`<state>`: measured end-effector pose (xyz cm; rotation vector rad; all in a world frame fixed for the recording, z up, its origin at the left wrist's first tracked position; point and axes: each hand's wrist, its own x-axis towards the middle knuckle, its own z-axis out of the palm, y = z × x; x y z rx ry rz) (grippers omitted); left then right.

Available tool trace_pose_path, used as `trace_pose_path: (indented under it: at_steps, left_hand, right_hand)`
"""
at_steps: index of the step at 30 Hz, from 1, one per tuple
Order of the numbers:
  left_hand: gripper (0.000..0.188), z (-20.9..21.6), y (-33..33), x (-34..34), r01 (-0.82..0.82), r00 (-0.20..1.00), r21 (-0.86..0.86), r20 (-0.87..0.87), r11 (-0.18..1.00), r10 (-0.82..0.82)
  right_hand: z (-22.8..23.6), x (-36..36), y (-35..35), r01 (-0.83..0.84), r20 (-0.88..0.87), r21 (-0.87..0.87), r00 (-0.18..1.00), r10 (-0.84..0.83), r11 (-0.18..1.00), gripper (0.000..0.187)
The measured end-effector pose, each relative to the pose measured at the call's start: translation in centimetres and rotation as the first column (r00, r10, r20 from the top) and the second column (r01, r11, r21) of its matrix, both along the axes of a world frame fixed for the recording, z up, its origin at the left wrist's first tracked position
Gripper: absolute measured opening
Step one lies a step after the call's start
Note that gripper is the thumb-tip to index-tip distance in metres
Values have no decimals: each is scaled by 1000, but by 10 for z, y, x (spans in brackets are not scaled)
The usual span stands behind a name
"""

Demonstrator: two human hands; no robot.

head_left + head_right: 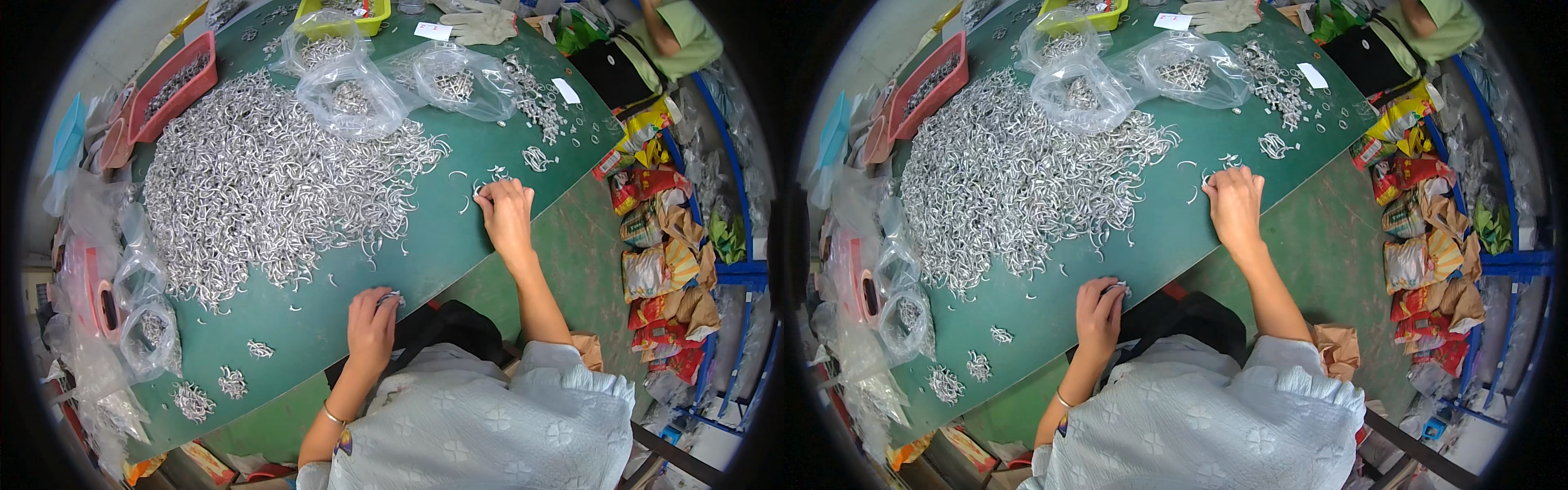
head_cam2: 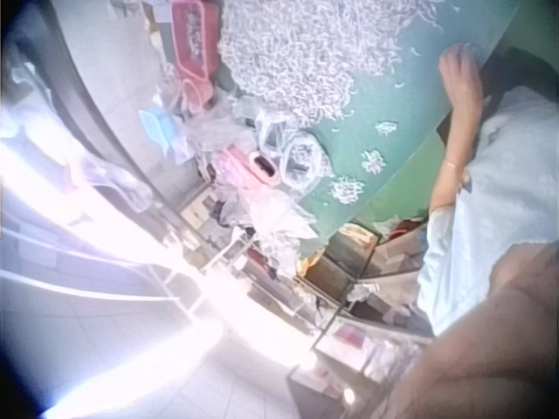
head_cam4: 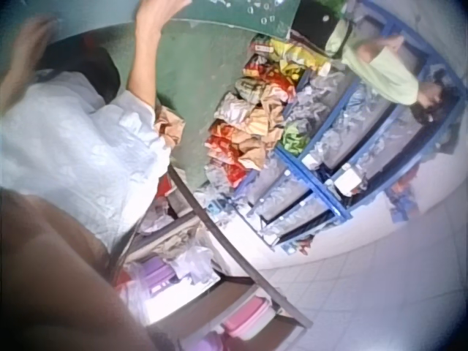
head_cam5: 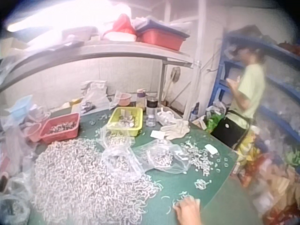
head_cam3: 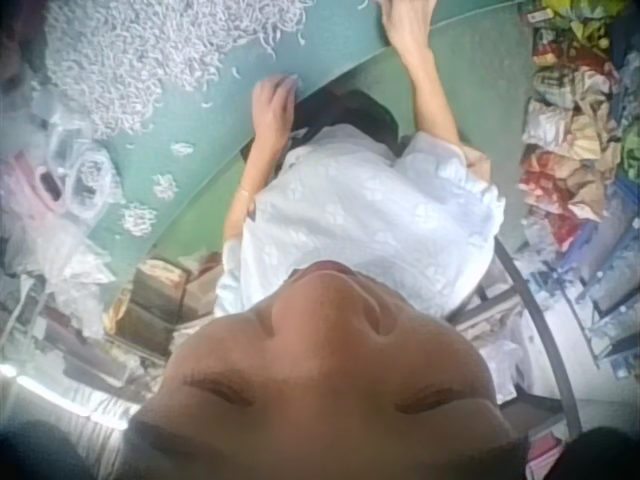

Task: The person sorts small metal hooks from a large pile on a table, organizing them into clusters and placing them into plastic bags.

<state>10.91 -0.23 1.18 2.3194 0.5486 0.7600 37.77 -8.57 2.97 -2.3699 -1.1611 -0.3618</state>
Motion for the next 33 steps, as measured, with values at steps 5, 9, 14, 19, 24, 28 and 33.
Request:
trace_pose_path:
  at_steps: [5,9,14,19,24,28,33]
  left_hand:
    - [25,-2,-2,13,60,998,-22,1,998,-60]
    - [25,0,-2,15,53,998,-2,-14,999,-53]
    - [27,1,-2,14,62,998,-4,-27,998,-62]
    - [28,2,-1,14,70,997,-12,-35,997,-70]
    - [32,-2,-4,12,72,997,-65,-18,995,-73]
    - [36,15,-4,21,43,996,96,-87,994,-35]
    - [39,7,1,19,222,963,52,-168,974,-211]
  right_hand:
    - [6,-7,2,-73,-154,-22,986,68,997,11]
    - [5,-3,-3,-142,-79,-52,987,137,989,12]
    - [9,3,-7,-85,-1,56,996,85,995,9]
    - [10,-6,0,-21,-15,266,1000,26,964,6]
    - [9,-61,-3,-383,-412,277,781,469,881,6]
    - [3,-87,-3,-495,-509,251,664,548,832,5]
    - [17,-45,2,-247,-310,192,903,297,950,10]
